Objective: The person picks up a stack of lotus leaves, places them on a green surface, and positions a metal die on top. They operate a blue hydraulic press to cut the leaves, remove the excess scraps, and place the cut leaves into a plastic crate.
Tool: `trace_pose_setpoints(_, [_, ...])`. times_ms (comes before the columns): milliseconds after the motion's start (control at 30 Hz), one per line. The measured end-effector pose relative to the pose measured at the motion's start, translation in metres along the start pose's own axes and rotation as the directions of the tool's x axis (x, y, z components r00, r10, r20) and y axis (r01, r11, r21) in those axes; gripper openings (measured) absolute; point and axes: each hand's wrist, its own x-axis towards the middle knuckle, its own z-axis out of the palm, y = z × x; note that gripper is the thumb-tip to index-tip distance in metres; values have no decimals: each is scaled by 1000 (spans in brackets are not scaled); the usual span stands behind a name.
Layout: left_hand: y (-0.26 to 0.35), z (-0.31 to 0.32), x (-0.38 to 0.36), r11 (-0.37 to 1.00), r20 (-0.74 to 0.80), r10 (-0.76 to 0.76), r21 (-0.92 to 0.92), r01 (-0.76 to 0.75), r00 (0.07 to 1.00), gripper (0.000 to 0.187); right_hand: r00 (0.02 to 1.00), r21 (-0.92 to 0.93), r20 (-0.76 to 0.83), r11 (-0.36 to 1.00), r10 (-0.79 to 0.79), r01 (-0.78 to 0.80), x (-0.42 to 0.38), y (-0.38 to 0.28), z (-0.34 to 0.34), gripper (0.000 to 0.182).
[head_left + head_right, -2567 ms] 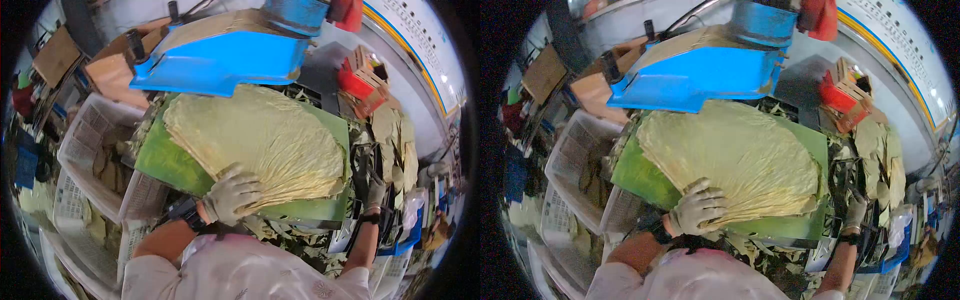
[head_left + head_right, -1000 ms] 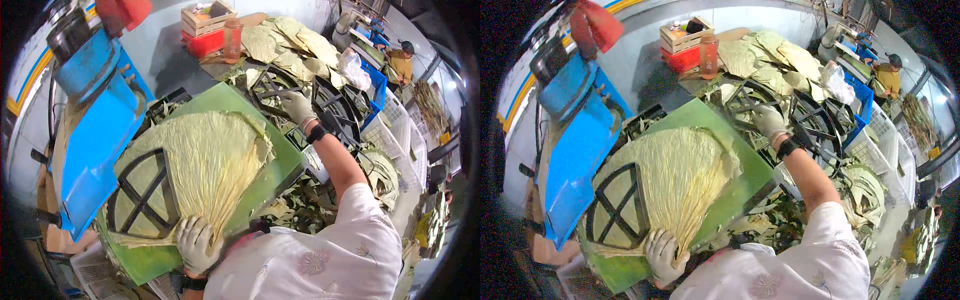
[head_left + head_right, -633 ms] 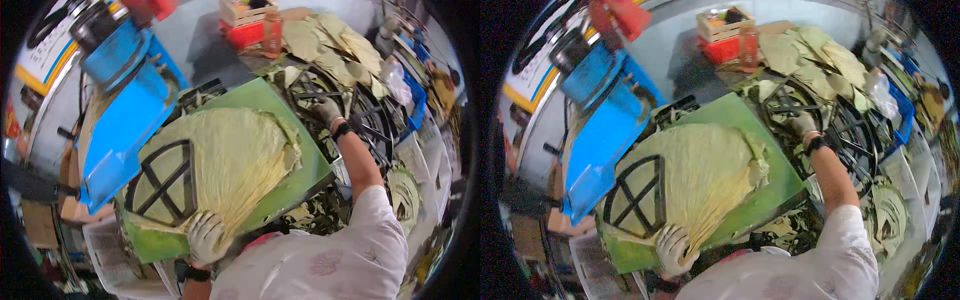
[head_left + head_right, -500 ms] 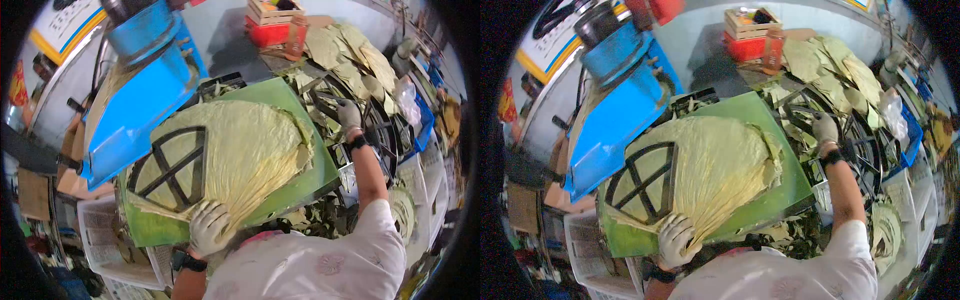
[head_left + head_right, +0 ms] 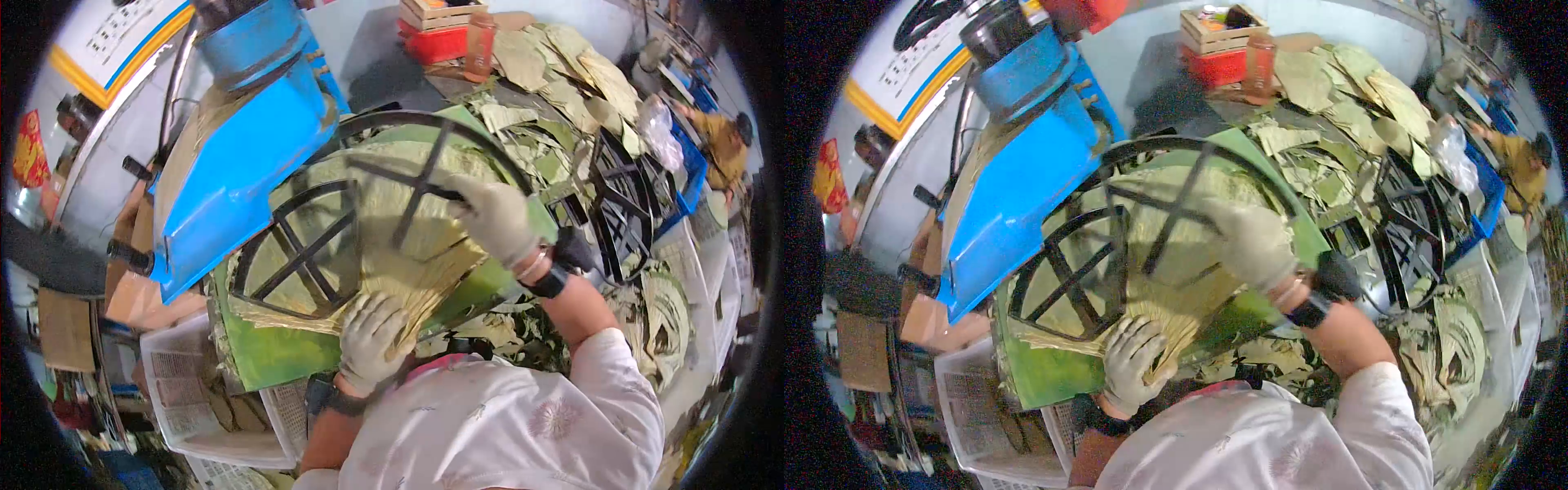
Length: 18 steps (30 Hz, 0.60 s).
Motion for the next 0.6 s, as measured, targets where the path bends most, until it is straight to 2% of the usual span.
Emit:
trace_pose_setpoints(67, [-1, 2, -2, 1000, 12, 10, -3, -9, 1000, 37, 987, 89, -112, 988, -116, 127, -3, -2, 22, 35])
trace_pose_setpoints(133, [-2, 3, -3, 1000, 17, 12, 2, -12, 1000, 37, 996, 34, -65, 997, -63, 65, -3, -3, 31, 33])
trace_pose_setpoints(200, [-3, 3, -2, 1000, 16, 12, 2, -12, 1000, 39, 974, 68, -156, 982, -163, 176, -3, 10, 49, 34])
trace_pose_setpoints(333, [1, -6, -1, 1000, 21, -17, -16, 17, 1000, 40, 983, 148, -139, 980, -117, 137, -5, 22, 61, 33])
trace_pose_setpoints(400, [5, -29, 7, 977, 194, -94, -170, 128, 976, 42, 990, 154, -100, 981, -100, 115, -6, 22, 61, 31])
trace_pose_setpoints(433, [-8, -44, 2, 934, 314, -30, -328, 139, 949, 48, 995, 149, -62, 985, -75, 84, -6, 22, 61, 28])
trace_pose_setpoints(467, [-13, -60, 0, 732, 367, -56, -617, 288, 929, 48, 997, 140, -39, 988, -60, 65, -5, 21, 59, 28])
trace_pose_setpoints(533, [-18, -78, -13, 466, 338, -256, -777, 422, 906, 52, 986, 141, -122, 981, -113, 130, -4, 28, 67, 33])
trace_pose_setpoints(567, [-11, -78, -6, 652, 121, -370, -672, 351, 921, 50, 994, 116, -68, 989, -88, 95, -3, 26, 65, 31])
trace_pose_setpoints(600, [-3, -83, 10, 767, 4, -446, -513, 385, 895, 48, 993, 125, -64, 986, -101, 108, -2, 24, 64, 31])
